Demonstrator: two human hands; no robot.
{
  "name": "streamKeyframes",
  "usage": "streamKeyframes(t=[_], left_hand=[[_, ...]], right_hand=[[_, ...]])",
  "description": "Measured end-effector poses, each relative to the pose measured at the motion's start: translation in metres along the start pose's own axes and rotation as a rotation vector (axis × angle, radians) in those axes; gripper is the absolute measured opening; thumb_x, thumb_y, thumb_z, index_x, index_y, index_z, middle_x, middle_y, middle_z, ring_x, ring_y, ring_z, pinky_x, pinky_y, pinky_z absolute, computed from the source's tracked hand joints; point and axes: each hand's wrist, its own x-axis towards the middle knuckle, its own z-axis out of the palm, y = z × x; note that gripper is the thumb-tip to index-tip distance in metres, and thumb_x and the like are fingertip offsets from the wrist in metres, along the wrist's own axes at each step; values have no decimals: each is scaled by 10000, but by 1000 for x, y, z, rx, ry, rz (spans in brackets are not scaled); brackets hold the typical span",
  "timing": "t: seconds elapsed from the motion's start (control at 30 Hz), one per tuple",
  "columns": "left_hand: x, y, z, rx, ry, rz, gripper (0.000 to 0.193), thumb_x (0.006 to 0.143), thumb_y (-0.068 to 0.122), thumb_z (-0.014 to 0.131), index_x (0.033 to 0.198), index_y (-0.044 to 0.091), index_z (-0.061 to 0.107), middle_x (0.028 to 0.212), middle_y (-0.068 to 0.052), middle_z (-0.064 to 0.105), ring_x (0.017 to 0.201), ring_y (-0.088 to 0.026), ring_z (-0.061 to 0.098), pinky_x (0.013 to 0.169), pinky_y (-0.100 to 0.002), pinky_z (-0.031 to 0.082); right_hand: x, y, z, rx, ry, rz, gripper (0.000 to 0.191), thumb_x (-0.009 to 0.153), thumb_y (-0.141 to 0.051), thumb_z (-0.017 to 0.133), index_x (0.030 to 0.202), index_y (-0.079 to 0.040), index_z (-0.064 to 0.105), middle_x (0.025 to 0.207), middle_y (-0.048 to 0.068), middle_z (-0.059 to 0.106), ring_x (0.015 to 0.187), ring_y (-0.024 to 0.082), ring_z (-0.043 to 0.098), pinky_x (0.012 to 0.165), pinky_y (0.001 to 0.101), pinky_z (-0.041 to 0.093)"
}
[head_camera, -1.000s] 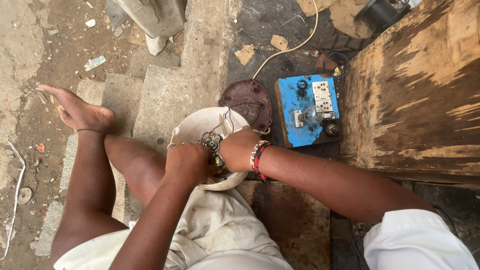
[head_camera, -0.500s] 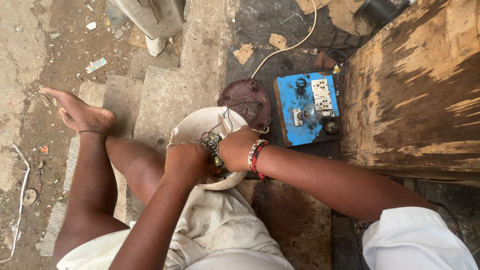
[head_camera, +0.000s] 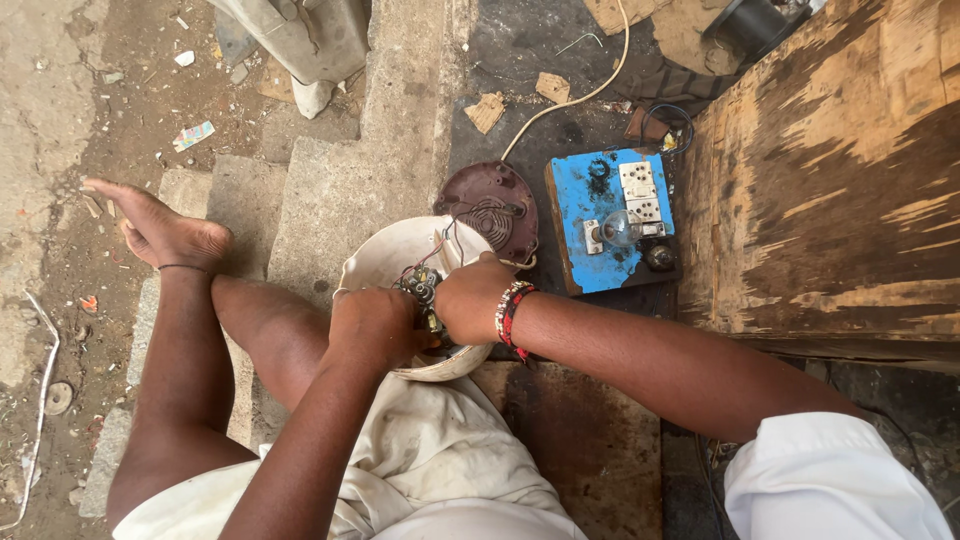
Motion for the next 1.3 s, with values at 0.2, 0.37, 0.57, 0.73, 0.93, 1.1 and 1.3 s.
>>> streamKeyframes(t=[0.2,0.37,0.57,0.73,0.93,1.1,1.3], left_hand=[[-1,1,1,2,12,2,475,753,607,804,933,168,780,925,-66,765,893,-273,738,840,-457,519],[-3,1,2,-6,19,4,476,744,606,804,935,170,787,936,-64,766,901,-272,738,839,-456,520],[-4,1,4,-7,32,5,458,757,598,793,921,171,792,922,-67,768,885,-274,740,811,-440,529],[-4,-2,6,-32,46,-1,440,751,583,799,911,172,796,900,-70,768,864,-272,741,786,-427,531],[-5,-2,8,-31,63,4,445,739,589,807,920,183,793,902,-58,768,870,-263,742,802,-429,515],[-6,-3,9,-50,61,11,433,732,574,817,931,191,792,922,-47,767,884,-260,742,818,-439,510],[-6,-2,7,-30,63,18,445,732,579,829,942,189,790,925,-46,769,890,-254,743,829,-438,509]], right_hand=[[-2,0,5,-9,22,3,174,768,-146,631,805,-185,796,840,93,751,852,311,720,873,534,430],[-3,-1,7,-1,37,-4,159,760,-152,638,780,-182,792,838,94,748,844,312,718,869,534,424],[-6,0,9,56,78,-1,131,723,-177,657,748,-180,786,805,95,744,833,317,710,872,497,427],[-5,-3,12,56,157,18,127,723,-183,659,732,-177,786,793,109,741,823,323,705,867,470,443],[-5,-2,10,64,135,26,115,720,-207,670,732,-188,783,793,101,742,825,323,701,859,464,454],[-7,-4,6,56,106,28,97,706,-250,706,733,-197,783,783,89,738,829,316,700,876,461,448],[-8,-3,6,58,77,34,90,703,-257,715,731,-211,787,783,71,740,833,305,701,889,459,444]])
